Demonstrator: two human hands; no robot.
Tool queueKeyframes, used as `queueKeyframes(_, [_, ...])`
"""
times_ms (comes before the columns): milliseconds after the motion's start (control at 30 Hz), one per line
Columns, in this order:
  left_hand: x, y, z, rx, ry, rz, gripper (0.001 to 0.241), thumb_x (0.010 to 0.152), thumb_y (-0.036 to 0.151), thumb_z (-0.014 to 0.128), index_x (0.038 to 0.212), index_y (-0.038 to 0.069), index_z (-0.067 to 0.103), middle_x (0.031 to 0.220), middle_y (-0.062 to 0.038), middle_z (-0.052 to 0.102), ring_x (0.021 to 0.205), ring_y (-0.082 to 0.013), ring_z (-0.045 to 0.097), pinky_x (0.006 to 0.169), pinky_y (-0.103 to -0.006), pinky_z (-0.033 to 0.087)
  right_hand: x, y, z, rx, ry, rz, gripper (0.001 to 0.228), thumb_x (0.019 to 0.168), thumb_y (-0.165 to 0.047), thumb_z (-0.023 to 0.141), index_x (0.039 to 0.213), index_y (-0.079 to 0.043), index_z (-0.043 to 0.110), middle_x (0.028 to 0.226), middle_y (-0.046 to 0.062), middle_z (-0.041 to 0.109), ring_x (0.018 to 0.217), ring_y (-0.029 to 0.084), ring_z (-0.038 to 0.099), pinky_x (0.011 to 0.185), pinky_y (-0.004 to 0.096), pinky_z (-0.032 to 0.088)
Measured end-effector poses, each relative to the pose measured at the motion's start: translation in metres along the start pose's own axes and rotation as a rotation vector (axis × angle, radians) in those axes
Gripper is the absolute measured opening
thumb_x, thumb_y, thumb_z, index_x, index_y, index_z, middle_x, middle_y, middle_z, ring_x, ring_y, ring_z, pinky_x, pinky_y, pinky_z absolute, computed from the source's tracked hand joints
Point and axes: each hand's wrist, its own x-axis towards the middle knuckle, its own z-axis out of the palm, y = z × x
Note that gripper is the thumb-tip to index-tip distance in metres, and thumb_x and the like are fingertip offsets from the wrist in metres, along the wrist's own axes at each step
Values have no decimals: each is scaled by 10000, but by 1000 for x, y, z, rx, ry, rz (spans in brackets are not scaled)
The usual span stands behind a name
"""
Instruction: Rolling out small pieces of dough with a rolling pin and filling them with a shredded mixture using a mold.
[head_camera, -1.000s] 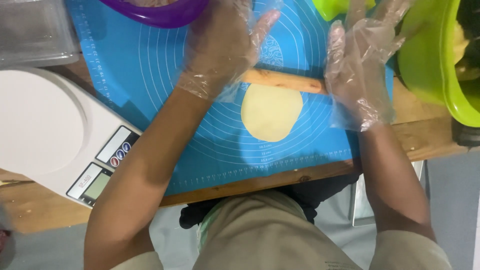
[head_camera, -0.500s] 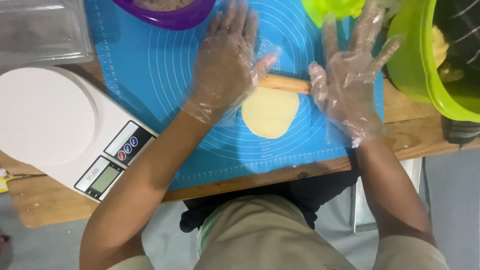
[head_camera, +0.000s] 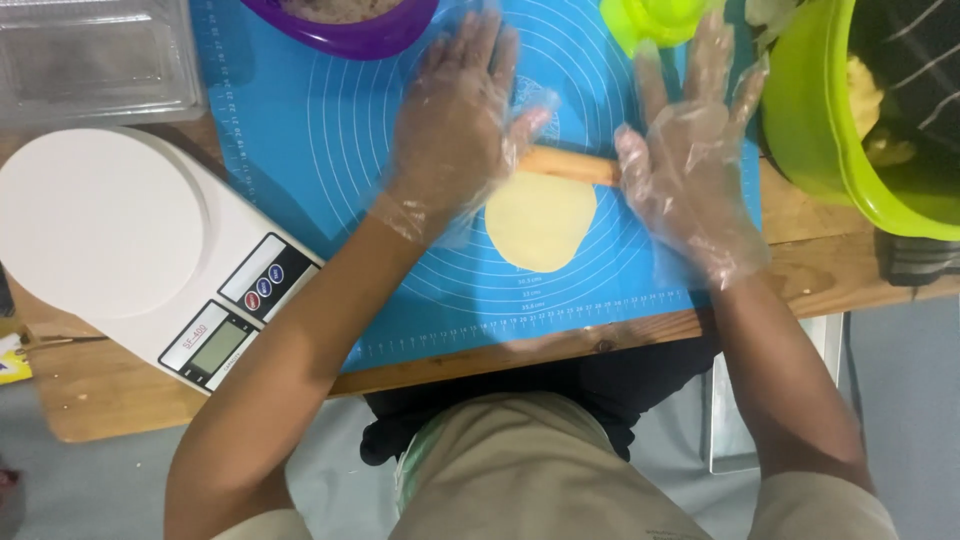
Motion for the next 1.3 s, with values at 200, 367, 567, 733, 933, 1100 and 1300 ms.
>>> queueKeyframes(200, [-15,6,-9,35,-160,1,785,1102,606,423,1569,-22,367,1641,-220,259,1525,-366,250,1238,-487,242,-17,-15,-9,-7,70,-71,800,1081,-582,97,1719,-98,102,1650,300,-104,1579,397,-94,1237,618,-154])
queueKeyframes(367, [-3,-4,3,48,75,84,765,1130,581,579,1513,-74,484,1574,-275,359,1471,-426,359,1219,-549,314,-1,-23,-29,35,-47,66,702,1144,-402,262,1739,-78,78,1623,219,-187,1553,333,-158,1274,601,-115])
queueKeyframes(567, [4,-2,11,176,263,52,682,1049,677,554,1265,37,643,1271,-94,642,1184,-281,596,994,-408,502,-12,-14,-19,116,159,-94,645,1108,-283,406,1607,68,195,1640,353,248,1548,383,173,1231,584,57])
queueKeyframes(733, [-3,1,-3,123,231,110,489,1051,614,579,1044,128,520,965,-6,543,880,-184,525,793,-319,472,-23,-8,6,0,312,-303,480,1133,-401,560,1507,-130,430,1111,167,579,978,284,582,922,451,451])
queueKeyframes(933, [-13,7,26,149,223,283,198,1076,373,544,1100,188,610,912,12,627,866,-202,631,762,-369,556,-16,20,39,-153,196,-135,417,960,-476,668,1350,-327,666,1079,10,702,935,200,691,660,327,604])
queueKeyframes(1100, [-24,32,4,-29,93,273,166,1025,226,533,934,130,633,737,-33,624,799,-284,721,772,-441,568,-48,37,33,-62,287,-74,320,921,-305,776,1216,-215,692,999,76,630,902,300,644,703,393,568])
queueKeyframes(1300, [-12,39,40,-351,253,260,141,1012,147,585,908,94,663,692,-74,627,749,-305,711,723,-445,569,-59,42,19,-301,205,6,349,873,-386,778,1183,-253,687,912,41,634,805,254,648,634,378,563])
